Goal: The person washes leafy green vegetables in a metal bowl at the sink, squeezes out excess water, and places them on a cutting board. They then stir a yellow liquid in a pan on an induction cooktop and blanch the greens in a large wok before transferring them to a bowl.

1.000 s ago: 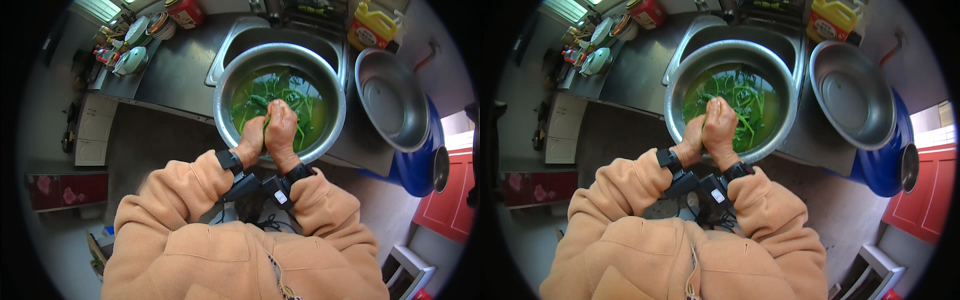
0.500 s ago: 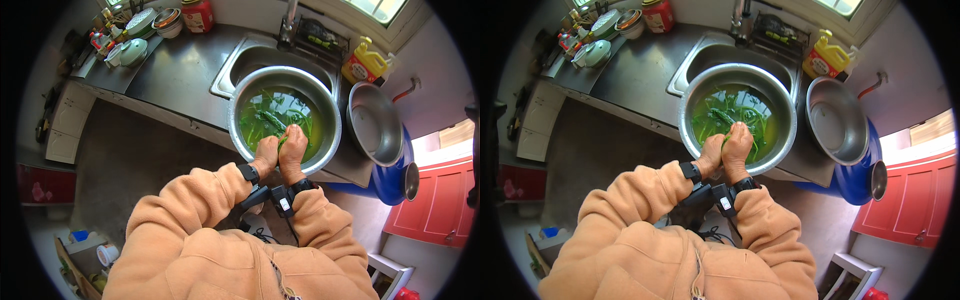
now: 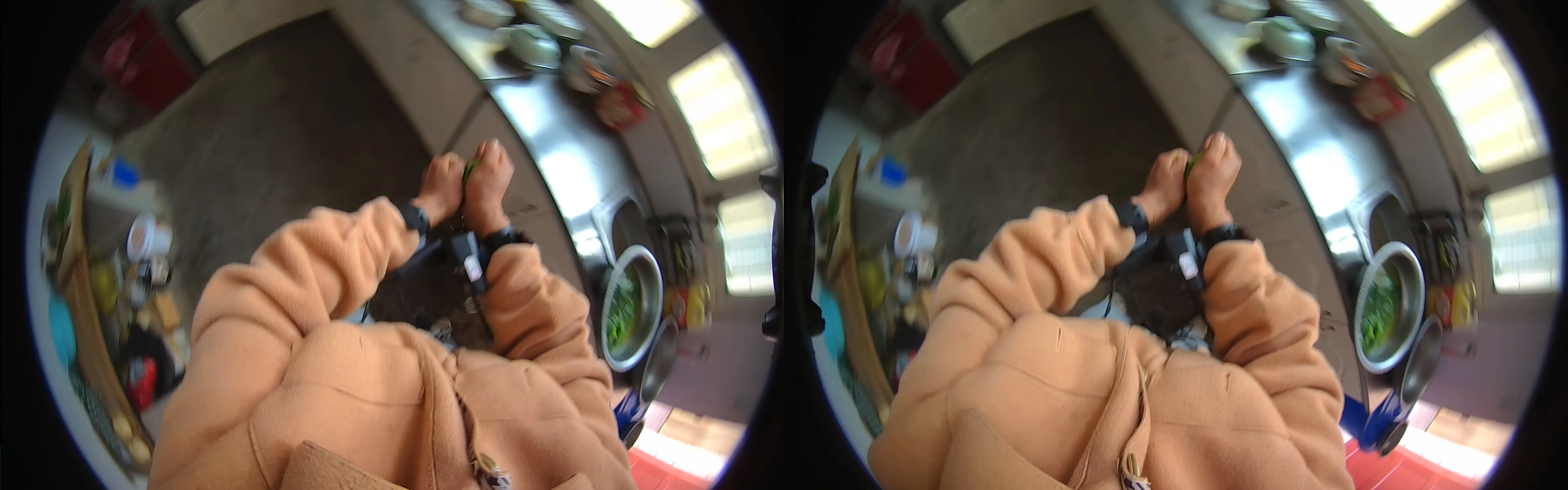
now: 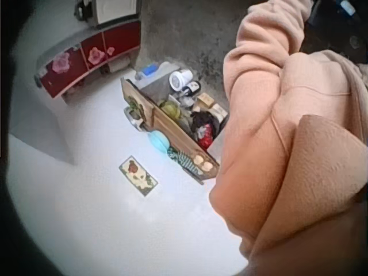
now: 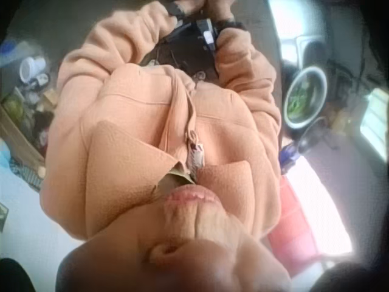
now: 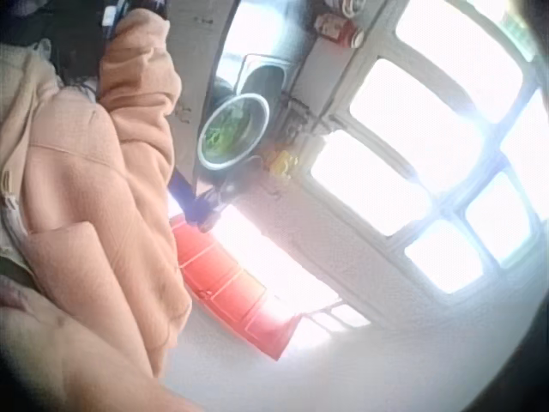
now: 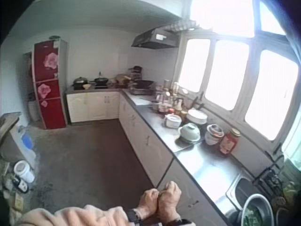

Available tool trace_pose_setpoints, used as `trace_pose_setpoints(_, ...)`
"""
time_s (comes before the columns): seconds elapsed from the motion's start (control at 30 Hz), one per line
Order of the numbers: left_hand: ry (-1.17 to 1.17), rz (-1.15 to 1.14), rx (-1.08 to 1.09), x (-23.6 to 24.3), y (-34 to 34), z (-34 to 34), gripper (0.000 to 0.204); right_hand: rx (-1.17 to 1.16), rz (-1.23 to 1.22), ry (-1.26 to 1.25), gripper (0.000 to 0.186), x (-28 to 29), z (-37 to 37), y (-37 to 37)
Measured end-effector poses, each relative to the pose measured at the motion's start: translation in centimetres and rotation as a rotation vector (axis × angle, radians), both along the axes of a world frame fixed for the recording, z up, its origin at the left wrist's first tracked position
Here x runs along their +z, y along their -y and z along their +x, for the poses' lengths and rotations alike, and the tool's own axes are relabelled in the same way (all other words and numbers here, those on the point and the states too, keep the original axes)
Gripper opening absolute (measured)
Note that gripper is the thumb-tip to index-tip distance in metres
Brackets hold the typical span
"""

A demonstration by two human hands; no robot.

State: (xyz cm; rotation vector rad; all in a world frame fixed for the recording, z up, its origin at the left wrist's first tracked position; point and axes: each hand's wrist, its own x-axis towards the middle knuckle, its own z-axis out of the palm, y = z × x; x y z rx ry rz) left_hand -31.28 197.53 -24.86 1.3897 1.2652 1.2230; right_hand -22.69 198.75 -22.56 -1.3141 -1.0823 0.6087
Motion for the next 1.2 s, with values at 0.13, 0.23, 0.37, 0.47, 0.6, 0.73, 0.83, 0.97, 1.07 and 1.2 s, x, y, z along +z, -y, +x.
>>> trace_pose_setpoints(0.13, -0.110, -0.114, 0.330, -3.9, -2.7, -16.6, 0.029, 0.299, -0.173, -0.085, 0.031, -3.5, -17.4, -5.7)
trace_pose_setpoints(0.23, -0.182, -0.207, 0.518, -4.8, -2.4, -26.9, 0.014, 0.468, -0.299, -0.043, 0.031, -3.5, -28.7, -6.0)
trace_pose_setpoints(0.37, 0.519, -0.673, 0.593, -2.5, -4.2, -43.5, 0.037, 0.922, -0.444, -0.131, 0.030, -0.6, -45.4, -9.5)
trace_pose_setpoints(0.47, 0.822, -0.502, 0.773, 0.2, -7.2, -54.4, 0.035, 1.151, -0.349, -0.154, 0.036, 0.4, -55.7, -14.4)
trace_pose_setpoints(0.6, 1.093, -0.344, 0.930, 4.3, -7.7, -70.4, 0.037, 1.397, -0.550, -0.188, 0.046, 0.7, -67.6, -20.8)
trace_pose_setpoints(0.73, 1.025, -0.183, 1.186, 5.3, -5.2, -87.6, 0.039, 1.517, -0.658, -0.069, 0.031, -2.6, -78.5, -25.2)
trace_pose_setpoints(0.83, 1.145, 0.003, 1.222, 3.6, -3.8, -102.4, 0.040, 1.473, -0.673, -0.014, 0.021, -7.9, -86.8, -28.6)
trace_pose_setpoints(0.97, 0.866, 0.074, 1.358, -0.4, -3.5, -123.8, 0.039, 1.374, -0.692, 0.054, 0.016, -15.0, -98.3, -34.2)
trace_pose_setpoints(1.07, 0.824, 0.078, 1.543, -3.8, -5.0, -138.9, 0.036, 1.223, -0.760, 0.151, 0.015, -17.7, -106.2, -38.0)
trace_pose_setpoints(1.2, 0.715, -0.050, 1.673, -7.3, -7.1, -154.8, 0.054, 1.150, -0.852, 0.290, 0.015, -18.7, -114.8, -41.2)
